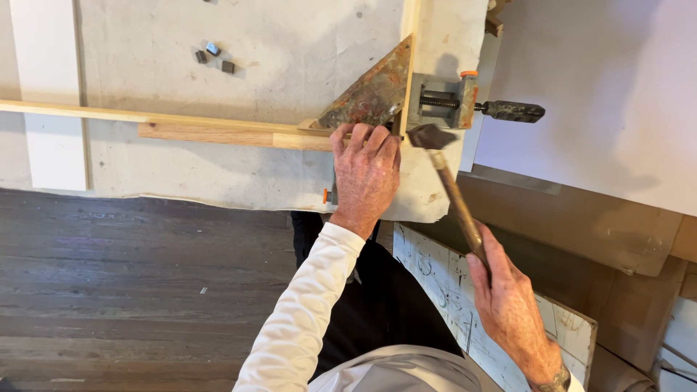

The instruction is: The person assembles a rectangular wooden frame by clamping two pieces at a corner, inserting a nail, and tapping it with a hammer. They repeat the process at another corner, using clamps and a square to maintain alignment.

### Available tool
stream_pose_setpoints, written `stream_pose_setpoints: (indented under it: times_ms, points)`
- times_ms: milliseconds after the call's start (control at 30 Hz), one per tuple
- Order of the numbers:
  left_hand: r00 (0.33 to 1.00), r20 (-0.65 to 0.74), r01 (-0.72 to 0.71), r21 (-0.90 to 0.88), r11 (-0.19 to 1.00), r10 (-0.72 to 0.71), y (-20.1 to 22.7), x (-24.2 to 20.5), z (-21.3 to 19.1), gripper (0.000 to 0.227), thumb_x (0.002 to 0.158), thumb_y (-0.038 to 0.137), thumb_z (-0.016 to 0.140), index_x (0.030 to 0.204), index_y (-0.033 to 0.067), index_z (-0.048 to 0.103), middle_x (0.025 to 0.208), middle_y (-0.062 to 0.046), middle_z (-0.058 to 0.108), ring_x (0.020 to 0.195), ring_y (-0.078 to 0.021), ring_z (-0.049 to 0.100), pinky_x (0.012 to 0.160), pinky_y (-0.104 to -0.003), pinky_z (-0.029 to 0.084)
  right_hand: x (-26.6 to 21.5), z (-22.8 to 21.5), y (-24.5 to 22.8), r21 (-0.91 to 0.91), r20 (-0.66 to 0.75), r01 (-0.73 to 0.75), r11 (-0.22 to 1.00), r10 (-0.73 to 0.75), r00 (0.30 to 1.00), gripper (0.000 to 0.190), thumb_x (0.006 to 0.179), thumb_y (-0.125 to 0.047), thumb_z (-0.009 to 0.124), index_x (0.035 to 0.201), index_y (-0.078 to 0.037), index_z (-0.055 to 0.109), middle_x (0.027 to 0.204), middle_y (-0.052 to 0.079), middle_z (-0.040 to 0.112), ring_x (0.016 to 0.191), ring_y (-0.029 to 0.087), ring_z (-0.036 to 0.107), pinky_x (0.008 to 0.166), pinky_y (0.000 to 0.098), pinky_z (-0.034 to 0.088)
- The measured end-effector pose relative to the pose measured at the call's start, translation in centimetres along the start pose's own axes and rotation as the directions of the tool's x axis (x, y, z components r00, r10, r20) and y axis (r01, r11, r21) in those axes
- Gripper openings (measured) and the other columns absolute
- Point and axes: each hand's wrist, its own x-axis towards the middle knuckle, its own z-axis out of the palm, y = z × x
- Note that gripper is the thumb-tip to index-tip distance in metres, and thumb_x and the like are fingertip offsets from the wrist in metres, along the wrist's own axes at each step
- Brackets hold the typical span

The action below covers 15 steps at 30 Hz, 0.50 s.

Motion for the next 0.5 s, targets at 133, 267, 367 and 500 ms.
stream_pose_setpoints:
  times_ms: [133, 267, 367, 500]
  points:
    - [1.0, -0.012, 0.001, 0.004, 1.0, -0.001, -0.1, 0.0, 0.2, 0.021, 0.081, -0.004, 0.071, 0.068, 0.0065, 0.058, 0.08, -0.001, 0.054, 0.084, -0.0234, 0.052, 0.09, -0.044, 0.04, 0.4, 0.4, 0.4, -0.025, -0.016, -0.039, 0.999, 0.038, 0.999, 0.05, 0.097, -0.018, 0.045, 0.146, -0.013, 0.036, 0.093, 0.011, 0.063, 0.059, 0.024, 0.049, 0.06, 0.0373, 0.045]
    - [1.0, 0.021, -0.016, 0.006, 1.0, 0.016, -0.2, 0.1, 0.2, 0.014, 0.079, -0.003, 0.071, 0.074, 0.0077, 0.062, 0.083, -0.001, 0.054, 0.087, -0.0243, 0.052, 0.091, -0.044, 0.039, -0.1, -0.6, 0.3, 0.01, -0.003, -0.095, 0.995, 0.095, 0.995, 0.053, 0.095, -0.02, 0.046, 0.148, -0.016, 0.037, 0.092, 0.01, 0.061, 0.056, 0.024, 0.057, 0.056, 0.0379, 0.05]
    - [1.0, 0.017, -0.007, -0.007, 1.0, 0.007, -0.1, -0.1, -0.2, 0.019, 0.077, -0.006, 0.071, 0.071, 0.0067, 0.059, 0.08, -0.003, 0.055, 0.084, -0.0248, 0.051, 0.09, -0.044, 0.04, -1.0, -0.9, 0.0, 0.044, -0.025, -0.217, 0.975, 0.218, 0.976, 0.05, 0.095, -0.022, 0.046, 0.145, -0.015, 0.041, 0.065, 0.007, 0.058, 0.047, 0.021, 0.052, 0.05, 0.038, 0.05]
    - [0.999, 0.023, -0.031, 0.042, 0.999, 0.03, -0.1, 0.0, -0.5, 0.025, 0.067, -0.009, 0.076, 0.071, 0.01, 0.06, 0.08, -0.003, 0.055, 0.082, -0.0248, 0.051, 0.091, -0.043, 0.043, -1.2, -2.1, 0.5, 0.021, 0.037, -0.28, 0.96, 0.279, 0.96, 0.036, 0.097, -0.033, 0.044, 0.127, -0.02, 0.06, 0.048, 0.002, 0.04, 0.037, 0.016, 0.035, 0.038, 0.0347, 0.033]
